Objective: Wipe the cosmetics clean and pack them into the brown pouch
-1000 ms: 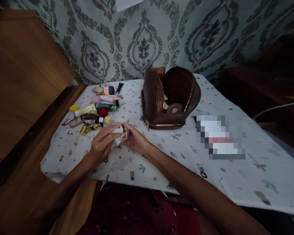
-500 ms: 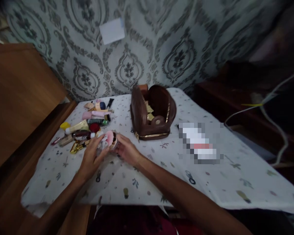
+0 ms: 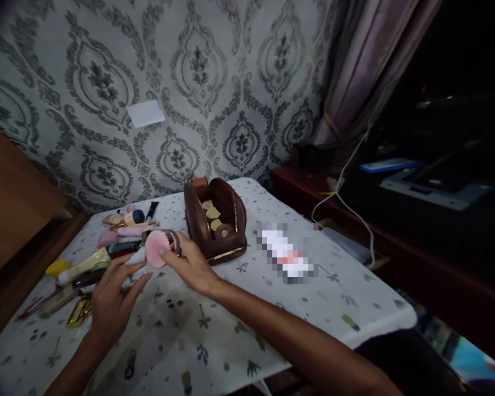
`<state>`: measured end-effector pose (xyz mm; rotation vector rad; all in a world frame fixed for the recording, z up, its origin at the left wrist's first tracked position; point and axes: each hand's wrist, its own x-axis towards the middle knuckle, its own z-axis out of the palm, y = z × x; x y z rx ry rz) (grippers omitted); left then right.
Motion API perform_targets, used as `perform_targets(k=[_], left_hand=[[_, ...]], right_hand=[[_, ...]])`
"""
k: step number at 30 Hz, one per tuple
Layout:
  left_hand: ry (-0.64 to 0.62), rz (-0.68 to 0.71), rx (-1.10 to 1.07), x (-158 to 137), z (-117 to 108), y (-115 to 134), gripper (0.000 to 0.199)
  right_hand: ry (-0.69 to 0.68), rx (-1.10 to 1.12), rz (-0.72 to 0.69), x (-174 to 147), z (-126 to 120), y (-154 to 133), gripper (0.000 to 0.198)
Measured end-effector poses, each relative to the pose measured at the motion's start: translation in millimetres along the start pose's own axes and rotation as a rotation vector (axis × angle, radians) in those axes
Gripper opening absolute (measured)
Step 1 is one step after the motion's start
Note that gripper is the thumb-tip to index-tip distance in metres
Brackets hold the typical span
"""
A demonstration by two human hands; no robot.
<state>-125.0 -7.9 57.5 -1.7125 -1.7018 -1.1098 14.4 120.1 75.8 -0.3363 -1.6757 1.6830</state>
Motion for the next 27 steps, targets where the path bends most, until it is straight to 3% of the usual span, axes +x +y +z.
perform_targets(k=[6, 8, 10, 13, 16, 24, 27], left_hand=[[-0.145, 0.040, -0.108, -2, 17, -4, 0.013], [-0.187, 0.035, -0.144, -12, 27, -11, 0.016], [-0.218, 0.032, -0.172, -23, 36, -19, 0.018], [-0.269, -0.017, -0.198, -37, 46, -25, 0.023], [-0.331, -0.045, -0.222, -44, 51, -25, 0.026], [-0.423, -0.034, -0.253, -49, 52, -29, 0.025], [-0.407, -0.051, -0.234, -52, 53, -33, 0.027]], right_hand=[[0.165, -0.269, -0.205, 41, -64, -50, 0.025], [0.251, -0.531, -0.241, 63, -87, -67, 0.027], [0.301, -0.893, -0.183, 85, -104, -79, 0.026], [0.156, -1.453, 0.029, 115, -117, -84, 0.028], [0.074, -1.570, 0.121, 134, -118, -72, 0.031], [-0.129, -1.703, 0.187, 163, -110, -35, 0.034], [-0.167, -1.759, 0.246, 172, -110, -27, 0.037]])
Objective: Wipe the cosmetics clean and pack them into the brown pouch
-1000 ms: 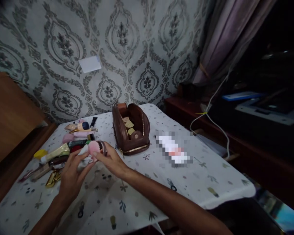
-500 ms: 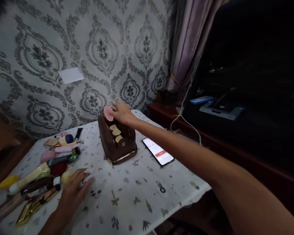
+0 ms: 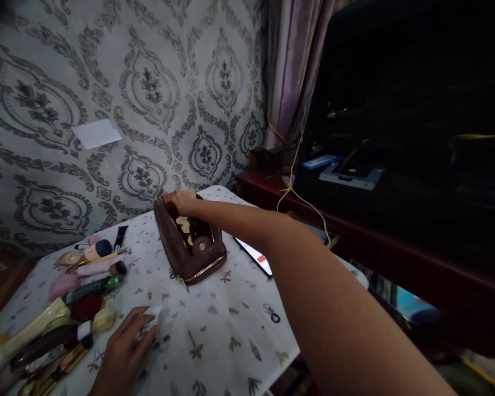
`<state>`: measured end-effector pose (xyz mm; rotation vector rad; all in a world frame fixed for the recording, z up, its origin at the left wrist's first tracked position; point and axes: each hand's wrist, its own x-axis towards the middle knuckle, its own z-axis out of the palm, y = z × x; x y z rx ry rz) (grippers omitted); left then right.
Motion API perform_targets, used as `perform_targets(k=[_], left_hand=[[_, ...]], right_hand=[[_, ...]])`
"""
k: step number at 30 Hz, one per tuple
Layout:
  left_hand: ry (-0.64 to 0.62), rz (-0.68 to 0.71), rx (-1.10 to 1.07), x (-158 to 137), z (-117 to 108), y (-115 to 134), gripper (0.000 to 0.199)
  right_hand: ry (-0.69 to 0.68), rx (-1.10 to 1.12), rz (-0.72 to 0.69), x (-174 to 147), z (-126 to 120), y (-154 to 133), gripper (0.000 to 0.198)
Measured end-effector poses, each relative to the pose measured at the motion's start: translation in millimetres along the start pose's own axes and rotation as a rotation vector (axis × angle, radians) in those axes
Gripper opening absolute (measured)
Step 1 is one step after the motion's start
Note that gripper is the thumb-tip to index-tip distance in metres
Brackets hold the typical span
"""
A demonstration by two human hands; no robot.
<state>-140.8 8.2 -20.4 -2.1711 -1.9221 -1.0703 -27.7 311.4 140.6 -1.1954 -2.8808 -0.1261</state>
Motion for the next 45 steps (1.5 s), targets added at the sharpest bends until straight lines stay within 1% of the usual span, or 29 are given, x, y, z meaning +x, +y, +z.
perform_targets(k=[3, 5, 7, 12, 17, 20, 22, 25, 27, 31, 33, 35, 37, 40, 43, 45], left_hand=[[-0.031, 0.004, 0.010, -2, 1, -6, 0.027], [-0.083, 0.025, 0.016, -3, 1, -11, 0.026], [-0.107, 0.040, 0.027, -5, 1, -14, 0.025], [-0.084, 0.039, 0.008, -7, 2, -13, 0.023], [-0.054, 0.011, -0.035, -8, 4, -6, 0.027], [-0.065, 0.014, -0.024, -7, 3, -7, 0.027], [-0.095, 0.032, -0.013, -7, 1, -10, 0.025], [-0.162, 0.050, 0.006, -6, -1, -15, 0.022], [-0.179, 0.043, 0.024, -7, -1, -16, 0.022], [-0.180, 0.005, 0.020, -8, 0, -12, 0.022], [-0.145, -0.022, 0.007, -8, 0, -9, 0.022], [-0.117, -0.021, 0.000, -7, 0, -8, 0.022], [-0.109, 0.005, -0.001, -6, 0, -9, 0.021], [-0.117, 0.025, -0.010, -5, 1, -10, 0.019], [-0.104, 0.000, -0.026, -5, 2, -8, 0.019], [-0.094, -0.024, -0.040, -4, 2, -6, 0.020]], right_hand=[[-0.058, -0.037, 0.009, 7, 5, 0, 0.041], [-0.092, -0.052, 0.004, 11, 8, 0, 0.036], [-0.121, -0.065, -0.001, 14, 11, 1, 0.032], [-0.143, -0.082, -0.008, 25, 22, 6, 0.033], [-0.137, -0.064, -0.015, 33, 36, 8, 0.035], [-0.141, -0.049, -0.028, 34, 39, 10, 0.036], [-0.140, -0.043, -0.036, 32, 38, 10, 0.035], [-0.145, -0.048, -0.042, 27, 34, 9, 0.034], [-0.156, -0.061, -0.046, 24, 30, 7, 0.033], [-0.173, -0.092, -0.056, 21, 20, 2, 0.029], [-0.165, -0.090, -0.072, 20, 12, 2, 0.023], [-0.136, -0.070, -0.095, 18, 0, 2, 0.017], [-0.089, -0.039, -0.108, 13, -14, 3, 0.016], [0.004, 0.003, -0.094, -2, -32, 6, 0.025], [0.088, 0.035, -0.076, -22, -40, 12, 0.033], [0.106, 0.054, -0.077, -35, -40, 17, 0.032]])
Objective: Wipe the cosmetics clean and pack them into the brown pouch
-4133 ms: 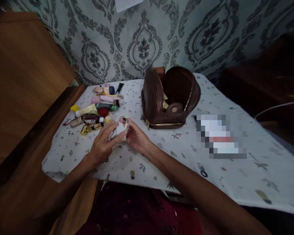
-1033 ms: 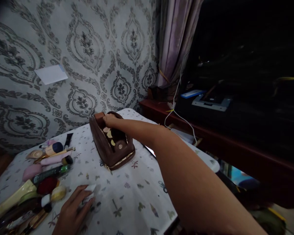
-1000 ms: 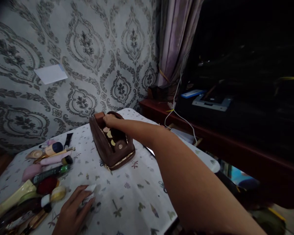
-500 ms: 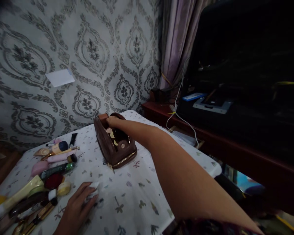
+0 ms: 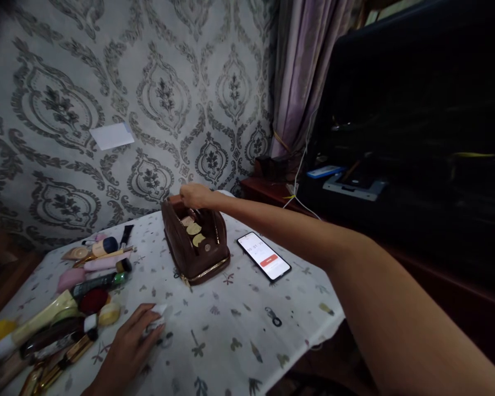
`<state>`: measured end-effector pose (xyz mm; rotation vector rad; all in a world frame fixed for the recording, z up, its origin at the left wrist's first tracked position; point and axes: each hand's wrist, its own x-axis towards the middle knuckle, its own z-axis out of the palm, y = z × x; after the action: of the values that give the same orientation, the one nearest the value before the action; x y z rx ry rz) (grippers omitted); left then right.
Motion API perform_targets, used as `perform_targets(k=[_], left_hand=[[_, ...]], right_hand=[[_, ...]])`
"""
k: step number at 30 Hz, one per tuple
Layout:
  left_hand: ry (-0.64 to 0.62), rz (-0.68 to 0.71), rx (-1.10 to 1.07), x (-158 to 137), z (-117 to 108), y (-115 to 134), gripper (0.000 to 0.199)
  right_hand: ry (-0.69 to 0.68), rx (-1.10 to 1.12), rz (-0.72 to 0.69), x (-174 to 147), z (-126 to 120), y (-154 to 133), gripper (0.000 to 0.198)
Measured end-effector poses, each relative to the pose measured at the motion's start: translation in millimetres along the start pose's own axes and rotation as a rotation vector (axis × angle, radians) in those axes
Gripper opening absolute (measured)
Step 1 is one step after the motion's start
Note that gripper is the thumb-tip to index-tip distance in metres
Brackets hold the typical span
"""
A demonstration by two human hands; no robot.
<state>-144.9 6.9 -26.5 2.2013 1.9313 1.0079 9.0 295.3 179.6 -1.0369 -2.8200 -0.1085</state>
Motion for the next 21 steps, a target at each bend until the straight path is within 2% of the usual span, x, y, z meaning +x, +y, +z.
perform_targets(k=[5, 6, 9, 13, 17, 21], left_hand=[[-0.032, -0.043, -0.039, 3, -5, 10, 0.020], [-0.035, -0.047, -0.051, 4, -7, 12, 0.020], [-0.038, -0.033, -0.085, 7, -11, 16, 0.019], [0.000, -0.007, -0.107, 7, -13, 16, 0.013], [0.074, -0.007, -0.092, 6, -17, 13, 0.010], [0.121, -0.051, -0.042, 5, -22, 7, 0.009]], right_hand=[[-0.031, 0.056, -0.073, -29, 8, 1, 0.026], [-0.010, 0.066, -0.084, -33, 9, -2, 0.027], [0.162, 0.150, -0.059, -45, 11, -18, 0.027], [0.257, 0.343, -0.168, -64, 22, -55, 0.027], [0.169, 0.571, -0.360, -82, 49, -101, 0.026], [0.092, 0.778, -0.380, -86, 87, -142, 0.030]])
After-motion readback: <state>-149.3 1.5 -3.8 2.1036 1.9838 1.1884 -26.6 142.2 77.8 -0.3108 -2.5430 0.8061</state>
